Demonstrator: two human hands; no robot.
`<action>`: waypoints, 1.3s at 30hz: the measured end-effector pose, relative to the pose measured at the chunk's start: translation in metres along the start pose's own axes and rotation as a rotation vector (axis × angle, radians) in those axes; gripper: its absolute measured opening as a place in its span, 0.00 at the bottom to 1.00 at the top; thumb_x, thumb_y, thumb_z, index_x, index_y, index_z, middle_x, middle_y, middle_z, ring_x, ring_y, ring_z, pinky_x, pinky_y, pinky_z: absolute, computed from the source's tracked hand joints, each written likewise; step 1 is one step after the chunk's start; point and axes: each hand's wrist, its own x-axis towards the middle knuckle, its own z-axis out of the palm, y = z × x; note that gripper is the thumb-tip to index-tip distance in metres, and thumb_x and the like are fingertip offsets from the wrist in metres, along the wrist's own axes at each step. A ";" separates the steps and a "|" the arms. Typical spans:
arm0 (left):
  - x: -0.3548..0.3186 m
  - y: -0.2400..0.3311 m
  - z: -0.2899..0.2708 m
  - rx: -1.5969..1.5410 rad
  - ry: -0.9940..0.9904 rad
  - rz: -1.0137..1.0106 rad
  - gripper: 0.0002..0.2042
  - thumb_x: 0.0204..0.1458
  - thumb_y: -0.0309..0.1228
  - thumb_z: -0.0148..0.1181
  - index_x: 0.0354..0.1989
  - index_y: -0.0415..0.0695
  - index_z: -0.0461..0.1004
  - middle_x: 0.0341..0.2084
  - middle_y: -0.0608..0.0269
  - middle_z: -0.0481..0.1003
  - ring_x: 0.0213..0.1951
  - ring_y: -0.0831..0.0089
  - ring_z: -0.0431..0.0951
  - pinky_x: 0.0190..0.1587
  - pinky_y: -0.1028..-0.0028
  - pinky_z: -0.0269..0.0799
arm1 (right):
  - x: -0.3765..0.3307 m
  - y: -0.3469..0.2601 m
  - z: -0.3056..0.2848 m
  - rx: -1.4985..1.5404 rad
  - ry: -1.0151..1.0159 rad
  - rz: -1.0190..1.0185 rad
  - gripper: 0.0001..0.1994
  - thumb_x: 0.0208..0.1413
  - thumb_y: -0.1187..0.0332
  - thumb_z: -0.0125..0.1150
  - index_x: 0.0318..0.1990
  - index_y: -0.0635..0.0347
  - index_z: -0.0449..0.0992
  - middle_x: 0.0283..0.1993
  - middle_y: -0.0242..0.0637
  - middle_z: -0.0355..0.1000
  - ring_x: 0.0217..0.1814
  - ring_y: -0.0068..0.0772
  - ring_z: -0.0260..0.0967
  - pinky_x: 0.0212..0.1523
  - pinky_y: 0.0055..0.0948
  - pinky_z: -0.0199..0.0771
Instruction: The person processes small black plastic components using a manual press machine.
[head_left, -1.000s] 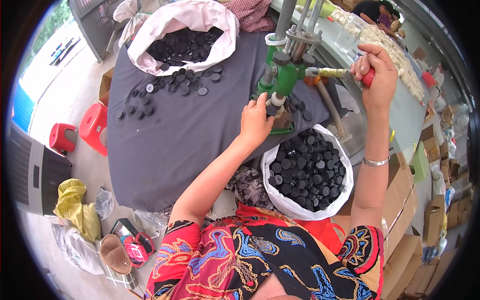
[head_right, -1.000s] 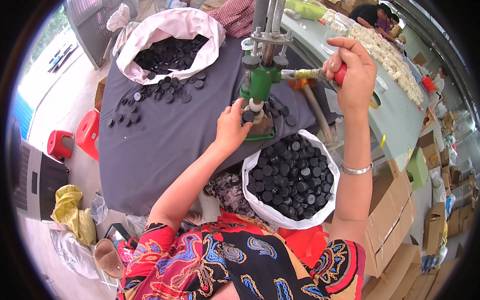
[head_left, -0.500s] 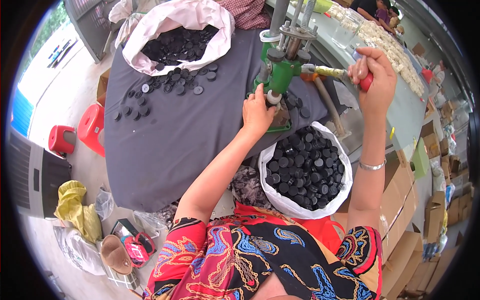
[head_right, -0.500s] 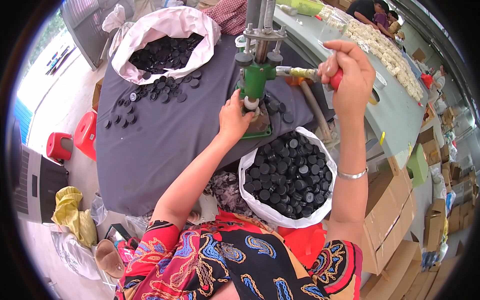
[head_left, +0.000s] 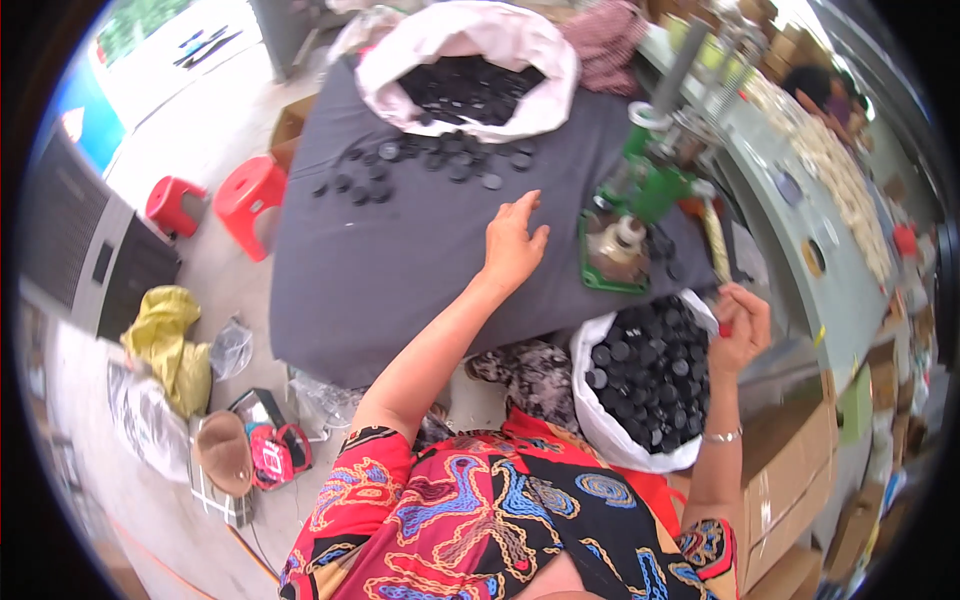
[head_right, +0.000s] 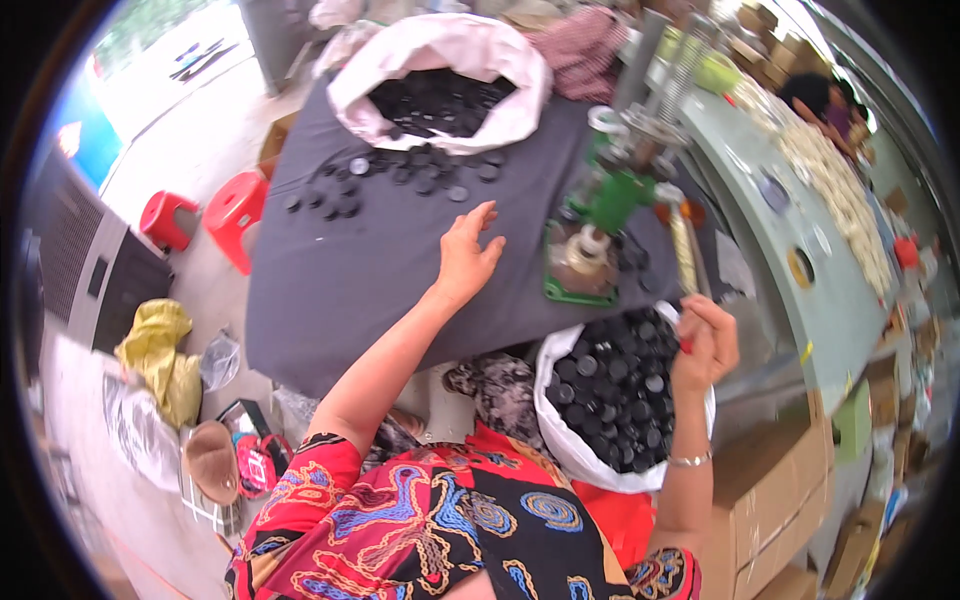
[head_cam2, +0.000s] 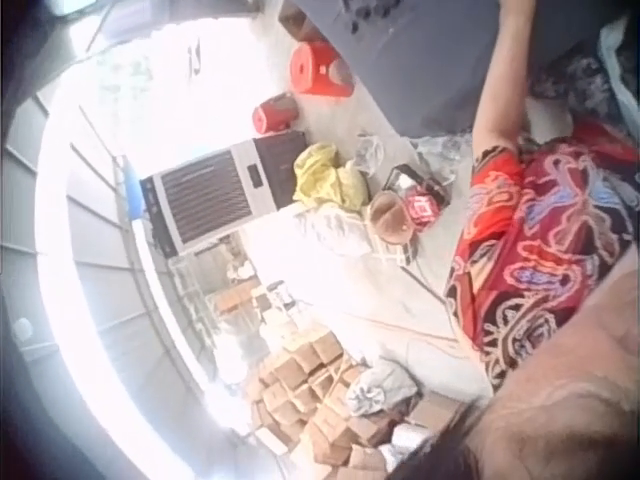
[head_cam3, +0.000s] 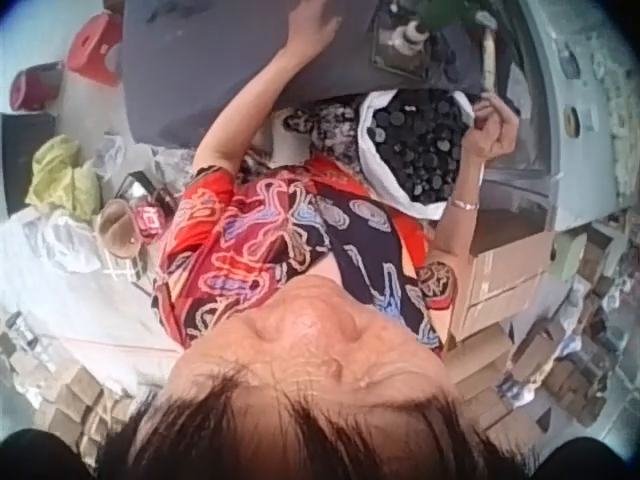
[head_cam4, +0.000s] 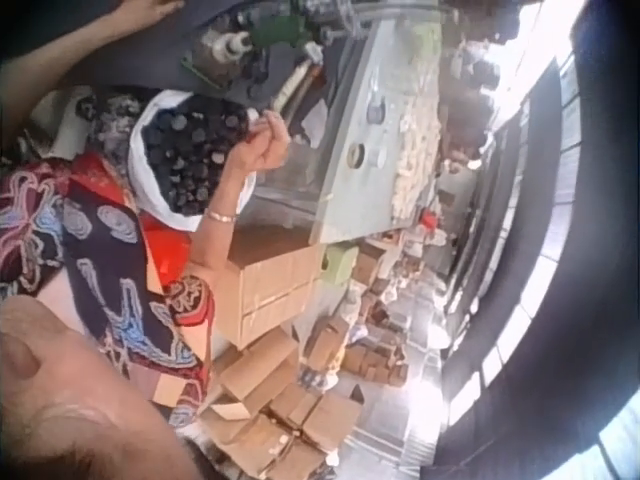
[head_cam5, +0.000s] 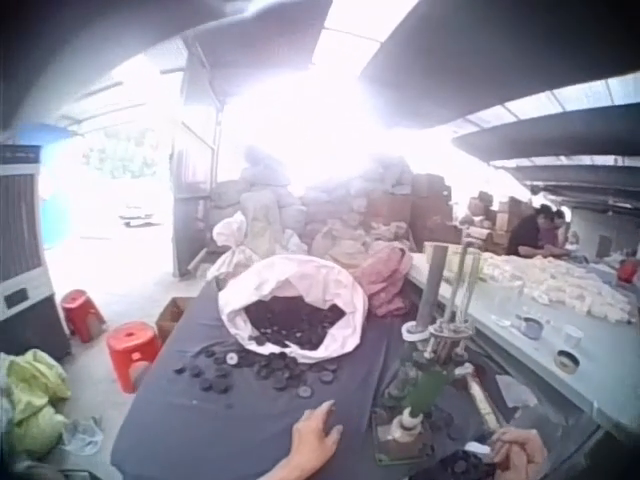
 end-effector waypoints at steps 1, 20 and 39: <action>0.001 -0.009 -0.014 0.009 0.042 -0.016 0.25 0.41 0.23 0.63 0.53 0.42 0.69 0.41 0.54 0.76 0.44 0.54 0.74 0.47 0.61 0.71 | 0.004 -0.003 -0.003 0.010 0.011 0.026 0.08 0.59 0.76 0.44 0.38 0.72 0.71 0.21 0.33 0.63 0.26 0.26 0.61 0.44 0.33 0.70; 0.037 -0.222 -0.256 1.014 0.290 -0.592 0.31 0.45 0.42 0.64 0.59 0.49 0.66 0.43 0.51 0.77 0.43 0.49 0.78 0.43 0.53 0.74 | 0.187 -0.026 0.026 0.043 -0.066 0.444 0.12 0.51 0.76 0.44 0.36 0.67 0.76 0.15 0.29 0.61 0.14 0.21 0.59 0.20 0.24 0.65; 0.034 -0.210 -0.235 0.580 0.502 -0.324 0.22 0.44 0.36 0.66 0.49 0.43 0.73 0.34 0.58 0.79 0.34 0.66 0.79 0.41 0.68 0.73 | 0.187 -0.027 0.027 0.110 -0.044 0.406 0.12 0.51 0.76 0.43 0.35 0.69 0.75 0.15 0.33 0.65 0.14 0.22 0.61 0.20 0.24 0.67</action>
